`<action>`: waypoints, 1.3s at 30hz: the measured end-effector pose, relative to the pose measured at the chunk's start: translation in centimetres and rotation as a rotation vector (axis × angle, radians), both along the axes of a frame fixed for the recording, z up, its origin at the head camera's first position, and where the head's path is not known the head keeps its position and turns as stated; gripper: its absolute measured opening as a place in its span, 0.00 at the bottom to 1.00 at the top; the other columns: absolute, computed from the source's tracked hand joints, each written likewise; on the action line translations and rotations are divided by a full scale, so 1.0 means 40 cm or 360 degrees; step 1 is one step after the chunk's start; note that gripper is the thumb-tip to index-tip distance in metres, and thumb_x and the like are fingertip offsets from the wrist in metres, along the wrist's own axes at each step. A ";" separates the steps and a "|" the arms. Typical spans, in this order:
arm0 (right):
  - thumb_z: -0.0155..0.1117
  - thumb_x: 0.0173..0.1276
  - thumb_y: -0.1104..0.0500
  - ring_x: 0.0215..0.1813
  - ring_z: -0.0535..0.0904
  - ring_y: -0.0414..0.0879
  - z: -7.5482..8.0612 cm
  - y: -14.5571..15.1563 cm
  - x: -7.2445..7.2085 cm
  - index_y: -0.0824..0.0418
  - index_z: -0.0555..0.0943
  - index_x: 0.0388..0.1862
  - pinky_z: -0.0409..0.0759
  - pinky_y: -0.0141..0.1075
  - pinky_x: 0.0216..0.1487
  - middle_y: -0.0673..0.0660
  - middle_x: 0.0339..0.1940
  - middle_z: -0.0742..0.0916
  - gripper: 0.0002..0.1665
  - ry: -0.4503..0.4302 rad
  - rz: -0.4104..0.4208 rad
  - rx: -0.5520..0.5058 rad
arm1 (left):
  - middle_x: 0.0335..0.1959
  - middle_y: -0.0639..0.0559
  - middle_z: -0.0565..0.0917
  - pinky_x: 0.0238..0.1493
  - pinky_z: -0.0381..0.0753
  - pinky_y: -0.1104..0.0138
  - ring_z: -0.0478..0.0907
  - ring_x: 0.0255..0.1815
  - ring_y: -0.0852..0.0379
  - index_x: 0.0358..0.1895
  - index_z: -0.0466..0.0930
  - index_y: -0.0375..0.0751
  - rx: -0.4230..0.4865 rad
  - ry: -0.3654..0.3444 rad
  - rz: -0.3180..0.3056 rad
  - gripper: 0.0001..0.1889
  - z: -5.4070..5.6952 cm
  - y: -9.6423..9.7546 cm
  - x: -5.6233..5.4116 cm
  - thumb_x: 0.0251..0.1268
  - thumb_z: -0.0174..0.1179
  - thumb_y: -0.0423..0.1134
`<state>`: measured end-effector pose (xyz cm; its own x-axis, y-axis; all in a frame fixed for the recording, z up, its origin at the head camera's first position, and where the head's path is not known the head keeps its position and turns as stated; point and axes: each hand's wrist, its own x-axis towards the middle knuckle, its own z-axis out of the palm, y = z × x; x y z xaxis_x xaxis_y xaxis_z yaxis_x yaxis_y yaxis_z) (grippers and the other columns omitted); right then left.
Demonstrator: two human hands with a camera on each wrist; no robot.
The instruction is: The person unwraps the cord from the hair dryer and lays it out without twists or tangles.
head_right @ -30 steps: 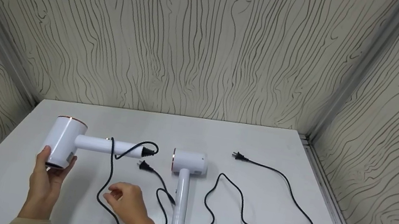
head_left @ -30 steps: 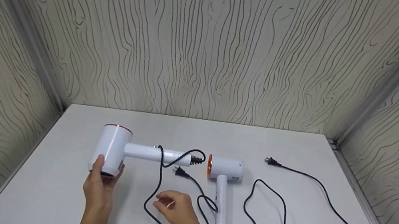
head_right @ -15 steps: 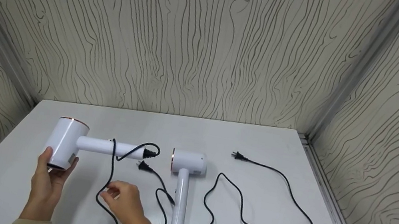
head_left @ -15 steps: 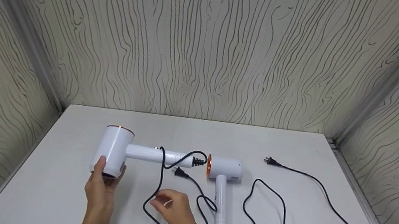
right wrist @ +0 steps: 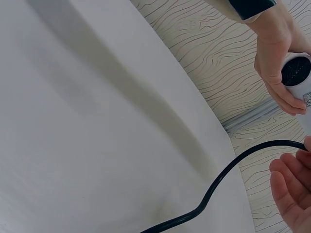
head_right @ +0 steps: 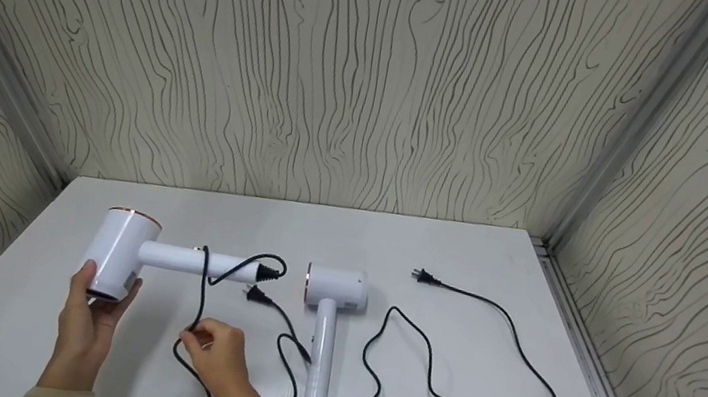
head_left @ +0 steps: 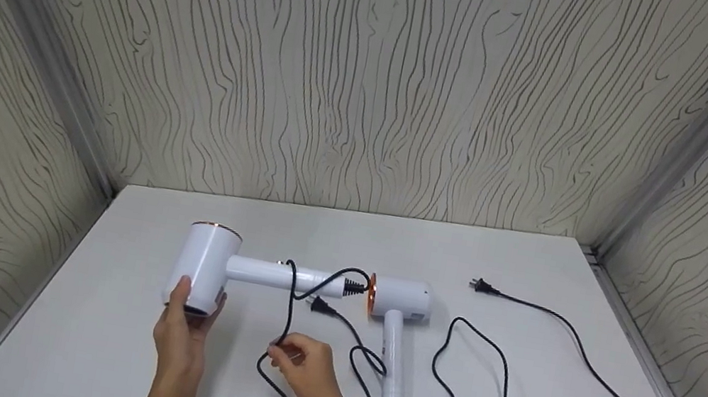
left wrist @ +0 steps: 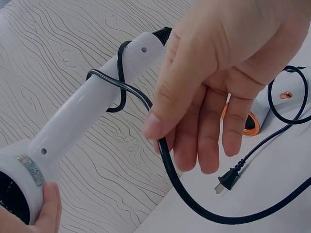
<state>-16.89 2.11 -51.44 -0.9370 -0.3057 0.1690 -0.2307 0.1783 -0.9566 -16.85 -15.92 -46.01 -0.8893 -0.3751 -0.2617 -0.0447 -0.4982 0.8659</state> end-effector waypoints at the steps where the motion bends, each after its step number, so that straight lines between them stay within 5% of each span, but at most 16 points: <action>1: 0.64 0.65 0.61 0.30 0.82 0.32 -0.001 0.000 0.000 0.67 0.84 0.33 0.82 0.22 0.32 0.65 0.31 0.89 0.08 0.0000 0.0000 -0.0012 | 0.59 0.58 0.63 0.62 0.79 0.69 0.69 0.61 0.60 0.75 0.46 0.46 -0.0012 -0.0005 0.0000 0.40 0.000 -0.001 0.000 0.69 0.46 0.63; 10: 0.63 0.66 0.61 0.31 0.85 0.43 0.006 0.001 0.008 0.67 0.83 0.33 0.83 0.23 0.34 0.64 0.31 0.88 0.09 0.0064 0.0021 0.0017 | 0.58 0.59 0.63 0.61 0.80 0.71 0.70 0.60 0.61 0.76 0.44 0.45 -0.0022 -0.0030 0.0003 0.41 0.000 -0.010 -0.003 0.68 0.46 0.64; 21: 0.59 0.70 0.58 0.36 0.84 0.39 0.031 0.019 0.024 0.62 0.83 0.34 0.84 0.26 0.40 0.59 0.32 0.89 0.10 0.0294 -0.0006 0.0100 | 0.58 0.58 0.64 0.58 0.81 0.72 0.70 0.59 0.60 0.75 0.46 0.44 -0.0059 -0.0089 0.0059 0.42 -0.011 -0.018 -0.001 0.67 0.48 0.63; 30: 0.59 0.70 0.62 0.32 0.84 0.48 0.037 0.031 0.020 0.61 0.82 0.33 0.84 0.29 0.37 0.58 0.29 0.87 0.07 0.0585 -0.0134 0.0044 | 0.59 0.57 0.64 0.59 0.81 0.72 0.66 0.67 0.54 0.76 0.44 0.43 -0.0145 -0.0169 0.0078 0.45 -0.017 -0.030 0.004 0.66 0.49 0.65; 39: 0.59 0.69 0.65 0.29 0.82 0.45 0.046 0.047 0.009 0.62 0.81 0.32 0.84 0.27 0.32 0.58 0.27 0.86 0.06 0.0723 -0.0284 0.0009 | 0.68 0.48 0.62 0.58 0.80 0.74 0.65 0.70 0.49 0.76 0.46 0.43 -0.0316 -0.0224 0.0075 0.45 -0.021 -0.051 0.004 0.66 0.48 0.66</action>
<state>-16.53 3.98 -49.58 -0.8066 -0.1493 0.5720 -0.5902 0.2578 -0.7650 -16.68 -17.95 -46.86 -0.8298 -0.4715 -0.2986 -0.1525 -0.3231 0.9340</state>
